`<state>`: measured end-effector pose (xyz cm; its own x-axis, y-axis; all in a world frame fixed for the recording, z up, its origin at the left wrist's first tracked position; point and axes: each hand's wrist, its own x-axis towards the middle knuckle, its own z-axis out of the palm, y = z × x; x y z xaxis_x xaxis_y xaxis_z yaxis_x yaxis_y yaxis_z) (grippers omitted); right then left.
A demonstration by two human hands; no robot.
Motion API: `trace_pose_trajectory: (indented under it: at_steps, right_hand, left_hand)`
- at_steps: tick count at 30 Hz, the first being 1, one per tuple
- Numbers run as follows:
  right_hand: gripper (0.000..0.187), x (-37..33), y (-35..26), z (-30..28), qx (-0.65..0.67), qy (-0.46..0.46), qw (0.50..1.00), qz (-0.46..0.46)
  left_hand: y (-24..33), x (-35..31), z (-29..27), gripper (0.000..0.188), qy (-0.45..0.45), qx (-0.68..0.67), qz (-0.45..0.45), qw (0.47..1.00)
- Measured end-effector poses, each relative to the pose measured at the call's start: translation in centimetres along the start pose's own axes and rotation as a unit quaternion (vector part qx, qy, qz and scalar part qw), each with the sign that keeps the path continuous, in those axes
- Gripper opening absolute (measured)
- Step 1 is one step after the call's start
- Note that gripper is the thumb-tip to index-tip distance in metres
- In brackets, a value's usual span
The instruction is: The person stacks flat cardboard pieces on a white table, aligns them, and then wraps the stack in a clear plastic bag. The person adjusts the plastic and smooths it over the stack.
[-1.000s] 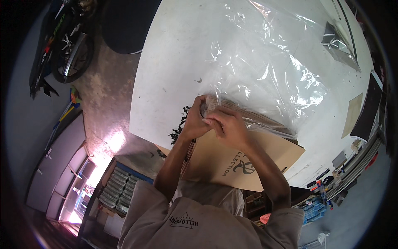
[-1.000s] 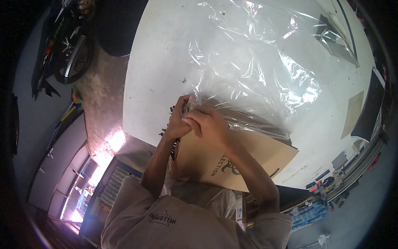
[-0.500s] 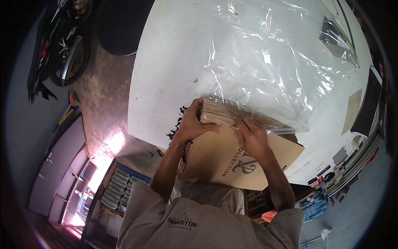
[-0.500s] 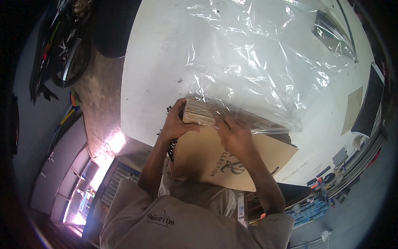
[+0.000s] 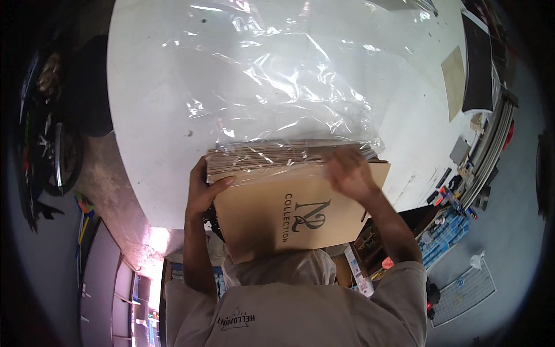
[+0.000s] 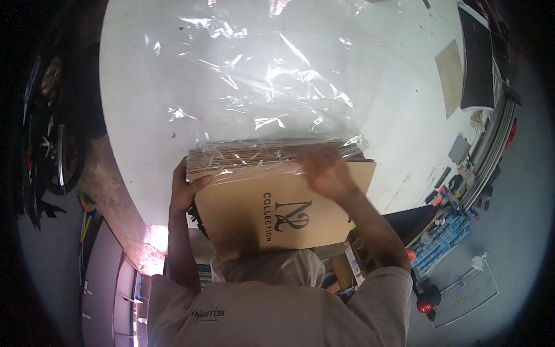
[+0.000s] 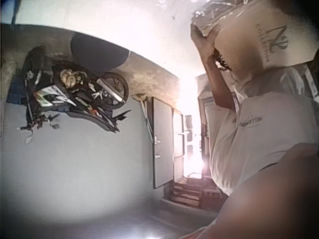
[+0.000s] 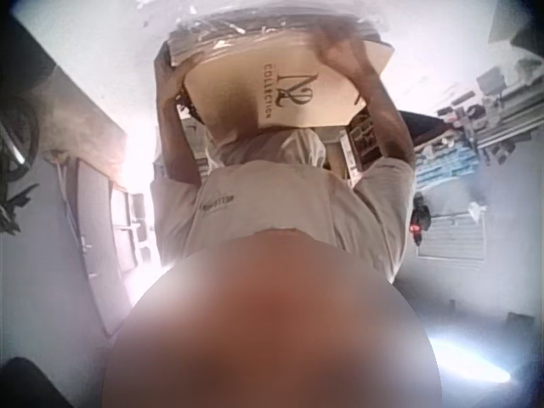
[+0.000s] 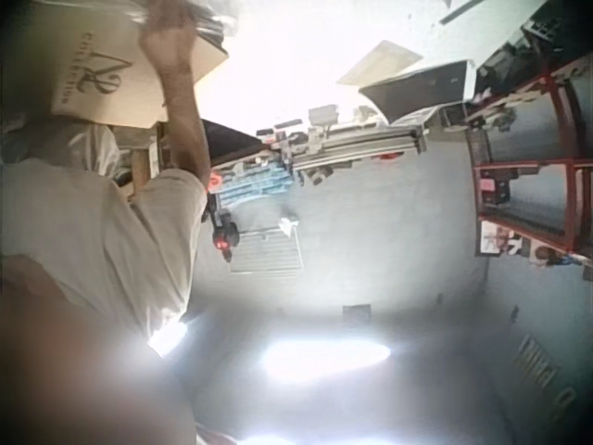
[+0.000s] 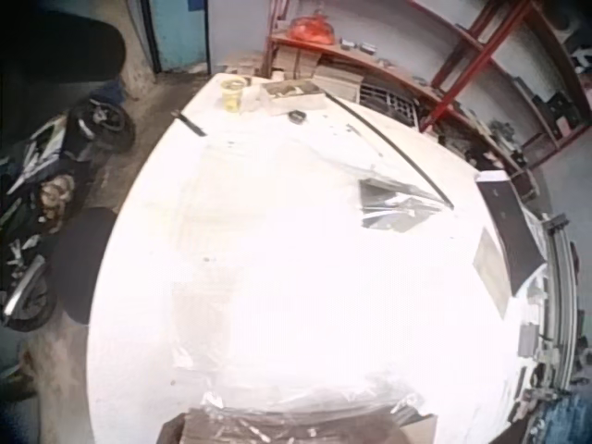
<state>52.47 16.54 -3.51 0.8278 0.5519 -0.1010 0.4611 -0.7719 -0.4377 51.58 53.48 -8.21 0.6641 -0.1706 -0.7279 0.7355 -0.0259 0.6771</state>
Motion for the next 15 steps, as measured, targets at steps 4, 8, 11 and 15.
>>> trace_pose_trajectory:
  at_steps: [4,8,11,15]
  right_hand:
    - [0.033,-4.2,6.3,-2.9,-0.064,-0.014,0.977,0.201]
    - [0.038,-4.4,8.5,-2.1,-0.049,0.031,0.98,0.192]
    - [0.022,-4.1,12.5,-1.6,-0.094,0.032,0.98,0.173]
    - [0.015,-5.9,13.0,-0.8,0.093,-0.044,0.939,0.328]
  left_hand:
    - [-0.3,-0.4,0.3,0.055,0.015,-0.008,0.004,1.0]
    - [-1.1,-0.9,0.5,0.058,0.041,-0.001,0.01,0.999]
    - [-2.3,-2.0,-0.5,0.076,0.051,-0.011,-0.011,0.999]
    - [-5.4,-3.2,-1.9,0.101,0.098,-0.008,-0.027,0.995]
